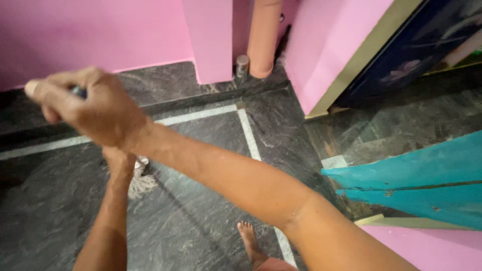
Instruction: The person mops a dark polished floor with a white mop handle and a grey mop head, moving across the room near a white bucket.
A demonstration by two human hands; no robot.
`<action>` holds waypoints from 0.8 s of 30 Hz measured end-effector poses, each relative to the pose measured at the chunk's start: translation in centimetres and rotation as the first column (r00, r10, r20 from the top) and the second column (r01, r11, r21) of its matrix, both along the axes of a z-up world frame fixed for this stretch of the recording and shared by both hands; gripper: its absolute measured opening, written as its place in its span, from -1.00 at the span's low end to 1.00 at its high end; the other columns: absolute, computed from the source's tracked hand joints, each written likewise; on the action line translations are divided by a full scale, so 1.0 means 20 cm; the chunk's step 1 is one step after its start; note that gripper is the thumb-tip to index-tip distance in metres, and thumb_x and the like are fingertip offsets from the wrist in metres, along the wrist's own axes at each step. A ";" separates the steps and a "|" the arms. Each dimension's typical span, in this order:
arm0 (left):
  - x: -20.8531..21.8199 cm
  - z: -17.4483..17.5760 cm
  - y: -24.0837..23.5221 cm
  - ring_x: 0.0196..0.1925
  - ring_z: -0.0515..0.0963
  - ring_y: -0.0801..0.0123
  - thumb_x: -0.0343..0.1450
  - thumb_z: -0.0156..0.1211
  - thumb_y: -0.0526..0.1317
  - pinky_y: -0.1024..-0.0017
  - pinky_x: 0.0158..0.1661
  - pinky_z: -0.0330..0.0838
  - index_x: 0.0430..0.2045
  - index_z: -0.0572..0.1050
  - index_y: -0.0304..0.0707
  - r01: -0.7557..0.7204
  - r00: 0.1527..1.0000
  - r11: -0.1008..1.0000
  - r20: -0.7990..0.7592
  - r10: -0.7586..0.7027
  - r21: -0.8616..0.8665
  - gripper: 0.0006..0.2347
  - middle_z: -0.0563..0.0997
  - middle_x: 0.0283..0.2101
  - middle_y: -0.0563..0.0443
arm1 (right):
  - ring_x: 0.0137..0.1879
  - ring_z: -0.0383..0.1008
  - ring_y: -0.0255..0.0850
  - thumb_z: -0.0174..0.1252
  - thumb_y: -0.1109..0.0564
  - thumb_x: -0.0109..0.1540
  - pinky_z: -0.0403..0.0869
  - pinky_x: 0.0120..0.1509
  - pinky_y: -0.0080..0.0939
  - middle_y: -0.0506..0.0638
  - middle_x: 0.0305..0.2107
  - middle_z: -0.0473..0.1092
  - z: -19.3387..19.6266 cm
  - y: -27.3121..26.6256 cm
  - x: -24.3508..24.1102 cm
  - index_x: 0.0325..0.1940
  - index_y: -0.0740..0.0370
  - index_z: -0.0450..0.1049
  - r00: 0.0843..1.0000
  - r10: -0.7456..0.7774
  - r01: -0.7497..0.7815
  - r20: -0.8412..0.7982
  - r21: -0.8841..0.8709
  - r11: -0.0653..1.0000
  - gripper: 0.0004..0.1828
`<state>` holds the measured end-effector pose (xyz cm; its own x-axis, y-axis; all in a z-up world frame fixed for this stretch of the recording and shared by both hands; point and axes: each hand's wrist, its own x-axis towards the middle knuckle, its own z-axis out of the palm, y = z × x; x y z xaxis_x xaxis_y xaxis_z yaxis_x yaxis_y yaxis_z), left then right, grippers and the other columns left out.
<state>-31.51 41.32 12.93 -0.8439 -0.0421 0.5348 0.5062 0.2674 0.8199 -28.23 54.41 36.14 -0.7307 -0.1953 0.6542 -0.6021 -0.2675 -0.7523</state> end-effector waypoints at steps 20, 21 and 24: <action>0.02 0.03 0.02 -0.46 0.45 0.29 0.43 0.26 -0.22 0.29 -0.42 0.36 -0.51 0.47 -0.45 -0.210 0.962 0.976 0.167 0.218 -0.060 -0.78 0.48 -0.49 -0.07 | -0.52 0.41 -0.46 0.09 -0.14 0.36 0.42 -0.48 -0.30 -0.12 -0.62 0.44 -0.22 -0.07 0.25 -0.53 0.08 0.49 0.999 -0.013 0.012 0.043 0.030 0.999 -0.56; 0.01 0.06 0.04 -0.46 0.44 0.29 0.43 0.26 -0.23 0.29 -0.43 0.36 -0.52 0.47 -0.45 -0.254 0.955 0.965 0.141 0.260 -0.065 -0.79 0.48 -0.50 -0.07 | -0.55 0.40 -0.44 0.10 -0.14 0.35 0.41 -0.52 -0.29 -0.11 -0.64 0.44 -0.19 -0.09 0.21 -0.57 0.07 0.47 0.998 0.006 -0.008 0.055 0.029 1.000 -0.55; 0.06 0.17 0.11 -0.49 0.43 0.28 0.41 0.26 -0.24 0.30 -0.44 0.36 -0.55 0.47 -0.45 -0.438 0.897 0.888 0.006 0.443 -0.141 -0.79 0.47 -0.53 -0.07 | -0.57 0.40 -0.43 0.06 -0.14 0.32 0.43 -0.52 -0.32 -0.08 -0.63 0.46 -0.02 -0.02 0.12 -0.56 0.09 0.48 0.999 0.020 -0.020 0.037 0.013 1.000 -0.57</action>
